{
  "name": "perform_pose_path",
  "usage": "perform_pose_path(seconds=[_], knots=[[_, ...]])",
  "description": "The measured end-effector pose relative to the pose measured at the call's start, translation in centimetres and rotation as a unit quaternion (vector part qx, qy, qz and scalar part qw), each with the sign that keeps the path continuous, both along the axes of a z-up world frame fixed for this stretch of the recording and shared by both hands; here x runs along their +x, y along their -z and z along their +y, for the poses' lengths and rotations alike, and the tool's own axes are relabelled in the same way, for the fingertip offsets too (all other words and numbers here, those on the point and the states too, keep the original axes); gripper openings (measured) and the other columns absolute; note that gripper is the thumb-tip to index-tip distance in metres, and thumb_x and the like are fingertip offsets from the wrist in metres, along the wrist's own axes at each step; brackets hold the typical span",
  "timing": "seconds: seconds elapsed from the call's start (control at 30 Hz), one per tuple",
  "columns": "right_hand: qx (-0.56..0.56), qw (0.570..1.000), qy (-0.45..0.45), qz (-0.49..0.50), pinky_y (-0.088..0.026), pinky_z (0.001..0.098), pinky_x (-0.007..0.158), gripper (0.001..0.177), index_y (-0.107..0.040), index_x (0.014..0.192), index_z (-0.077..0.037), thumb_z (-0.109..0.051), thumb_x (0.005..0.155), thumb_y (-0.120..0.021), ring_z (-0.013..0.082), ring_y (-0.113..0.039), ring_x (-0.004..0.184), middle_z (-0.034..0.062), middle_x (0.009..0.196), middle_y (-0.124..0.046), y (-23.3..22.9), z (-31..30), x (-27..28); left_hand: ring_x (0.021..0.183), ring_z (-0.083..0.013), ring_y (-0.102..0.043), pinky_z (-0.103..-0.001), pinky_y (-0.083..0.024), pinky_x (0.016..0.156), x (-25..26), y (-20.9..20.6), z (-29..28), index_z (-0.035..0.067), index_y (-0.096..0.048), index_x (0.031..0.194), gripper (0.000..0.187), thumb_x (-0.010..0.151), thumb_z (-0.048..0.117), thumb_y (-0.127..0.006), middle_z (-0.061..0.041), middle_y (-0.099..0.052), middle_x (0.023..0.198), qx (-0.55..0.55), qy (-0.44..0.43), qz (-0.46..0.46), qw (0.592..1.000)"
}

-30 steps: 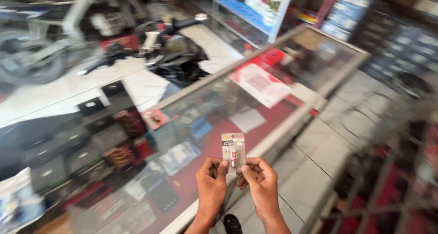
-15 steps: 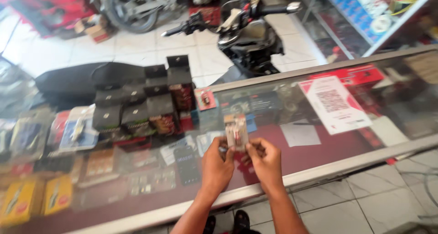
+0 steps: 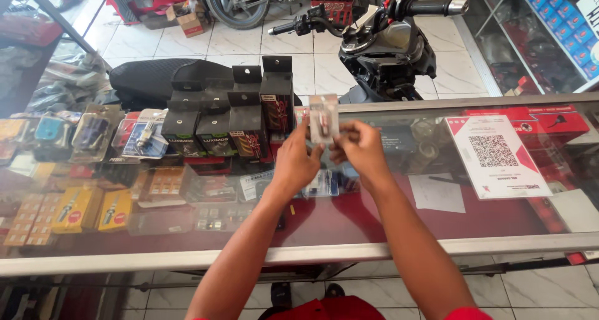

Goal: The person picks up several packaged motorcycle light bulbs and small parts boxes from one counter and places them onto a glass display case.

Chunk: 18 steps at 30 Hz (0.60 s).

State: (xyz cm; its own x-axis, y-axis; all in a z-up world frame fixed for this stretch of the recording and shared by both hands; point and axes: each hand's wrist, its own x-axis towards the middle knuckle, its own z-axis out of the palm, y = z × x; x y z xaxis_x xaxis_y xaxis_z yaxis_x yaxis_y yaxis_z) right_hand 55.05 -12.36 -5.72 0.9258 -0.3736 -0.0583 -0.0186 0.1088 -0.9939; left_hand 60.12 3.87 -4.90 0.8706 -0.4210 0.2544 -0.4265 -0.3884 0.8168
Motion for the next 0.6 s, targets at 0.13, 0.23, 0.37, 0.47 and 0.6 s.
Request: perform_pose_path(seconds=[0.13,0.23,0.37,0.47,0.6], knots=[[-0.006,1.000,0.000,0.027,-0.057,0.0315,0.052,0.020,-0.064,0.111,0.005,-0.002,0.093,-0.061,0.0206,-0.070,0.059,0.0159,0.082,-0.073,0.4,-1.2,3.9,0.115,-0.0454,-0.061,-0.049,-0.052,0.092,1.4,1.4,-0.6,-0.003,-0.030,0.155,0.081,0.085,0.008,-0.071,-0.024,-0.054,0.136,0.000,-0.006,-0.066,0.998],[0.007,0.999,0.025,0.034,-0.056,0.0317,0.050,0.020,-0.064,0.111,0.006,-0.002,0.093,-0.061,0.0209,-0.069,0.057,0.0168,0.082,-0.073,2.4,-1.5,6.1,0.123,-0.0436,-0.058,-0.051,-0.050,0.096,1.8,2.9,-1.3,0.002,-0.034,0.154,0.072,0.089,0.010,-0.066,-0.021,-0.052,0.140,0.051,0.000,-0.004,0.999],[0.028,0.999,0.026,0.022,-0.056,0.0315,0.049,0.021,-0.063,0.111,0.003,-0.002,0.091,-0.062,0.0209,-0.068,0.055,0.0160,0.082,-0.072,5.5,-1.3,7.3,0.128,-0.0471,-0.051,-0.051,-0.047,0.102,1.9,4.7,-1.5,-0.001,-0.040,0.147,0.067,0.088,0.009,-0.069,-0.026,-0.044,0.147,0.073,-0.016,-0.051,0.996],[0.019,0.998,0.038,0.055,-0.054,0.0307,0.048,0.021,-0.067,0.109,0.005,-0.004,0.091,-0.060,0.0210,-0.069,0.055,0.0157,0.080,-0.072,6.4,-1.3,7.1,0.131,-0.0444,-0.050,-0.049,-0.044,0.105,1.8,5.3,-1.4,-0.002,-0.040,0.146,0.067,0.086,0.008,-0.069,-0.024,-0.045,0.147,0.078,-0.014,-0.041,0.996],[0.011,0.998,0.020,0.065,-0.054,0.0287,0.049,0.026,-0.067,0.114,0.007,-0.005,0.092,-0.059,0.0189,-0.068,0.055,0.0137,0.080,-0.072,7.0,-1.6,6.9,0.132,-0.0416,-0.049,-0.047,-0.044,0.107,1.4,6.0,-1.3,-0.003,-0.041,0.145,0.068,0.086,0.010,-0.070,-0.022,-0.047,0.148,0.107,-0.012,-0.055,0.993]])
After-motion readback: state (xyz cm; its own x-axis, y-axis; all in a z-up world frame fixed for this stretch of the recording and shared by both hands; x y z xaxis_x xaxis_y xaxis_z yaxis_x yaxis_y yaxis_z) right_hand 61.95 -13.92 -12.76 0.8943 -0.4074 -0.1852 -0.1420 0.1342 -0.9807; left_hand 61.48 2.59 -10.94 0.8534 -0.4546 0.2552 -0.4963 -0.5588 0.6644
